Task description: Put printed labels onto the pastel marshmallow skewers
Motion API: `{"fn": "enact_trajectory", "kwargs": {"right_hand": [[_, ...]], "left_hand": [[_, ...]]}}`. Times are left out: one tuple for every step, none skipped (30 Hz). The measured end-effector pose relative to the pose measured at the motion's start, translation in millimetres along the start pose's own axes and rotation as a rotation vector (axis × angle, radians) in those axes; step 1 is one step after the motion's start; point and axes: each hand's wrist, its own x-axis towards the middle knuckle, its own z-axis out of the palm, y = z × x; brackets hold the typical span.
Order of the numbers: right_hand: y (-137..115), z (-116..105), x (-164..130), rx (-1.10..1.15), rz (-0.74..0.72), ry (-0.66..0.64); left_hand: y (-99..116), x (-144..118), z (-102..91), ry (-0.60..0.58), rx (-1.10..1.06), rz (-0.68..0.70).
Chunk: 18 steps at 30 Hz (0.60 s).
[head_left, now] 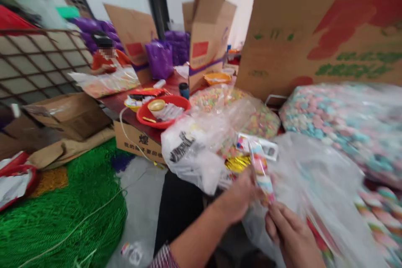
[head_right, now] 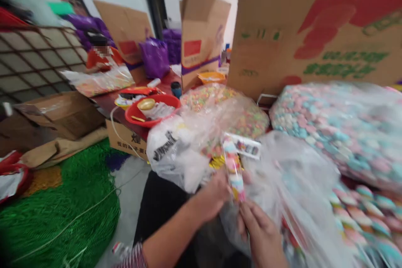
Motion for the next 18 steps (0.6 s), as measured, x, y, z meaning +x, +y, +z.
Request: {"fn": "enact_trajectory", "kwargs": {"right_hand": [[2, -2, -1, 0.027, 0.021, 0.008], [4, -2, -2, 0.038, 0.049, 0.000], [6, -2, -3, 0.041, 0.086, -0.014], [7, -2, -3, 0.047, 0.112, -0.031], [8, 0, -3, 0.054, 0.134, -0.039], [8, 1, -3, 0.067, 0.144, -0.041], [9, 2, -2, 0.086, 0.144, -0.037], [9, 2, -1, 0.107, 0.134, -0.025], [9, 1, 0, 0.128, 0.118, -0.011], [9, 0, 1, 0.146, 0.099, -0.004], [10, -3, 2, 0.159, 0.083, -0.006], [10, -5, 3, 0.165, 0.076, -0.020], [11, -8, 3, 0.166, 0.075, -0.041], [10, -11, 3, 0.168, 0.080, -0.062], [10, -13, 3, 0.177, 0.086, -0.074], [9, -14, 3, 0.193, 0.089, -0.072], [8, -14, 3, 0.214, 0.088, -0.059], [6, -14, 3, 0.240, 0.083, -0.042]], "left_hand": [[5, 3, -1.7, -0.001, -0.051, 0.064], [8, 7, -4.3, 0.001, -0.084, 0.086], [9, 11, -7.2, 0.007, -0.106, 0.081], [7, 13, -9.4, 0.019, -0.112, 0.073], [5, 15, -10.4, 0.025, -0.110, 0.054], [1, 15, -10.2, 0.013, -0.102, 0.023], [-3, 14, -8.8, 0.008, -0.092, -0.002], [-7, 12, -6.6, 0.002, -0.082, -0.027], [-10, 11, -4.2, -0.001, -0.074, -0.045], [-12, 10, -2.0, 0.007, -0.069, -0.053], [-13, 10, -0.4, 0.020, -0.066, -0.053], [-14, 10, 0.5, 0.037, -0.065, -0.046], [-14, 10, 0.5, 0.050, -0.061, -0.038], [-13, 11, -0.1, 0.057, -0.050, -0.032], [-13, 11, -1.1, 0.055, -0.030, -0.032], [-13, 11, -2.4, 0.043, 0.003, -0.040], [-14, 12, -3.7, 0.025, 0.048, -0.050], [-15, 11, -4.9, 0.005, 0.106, -0.058]]}}
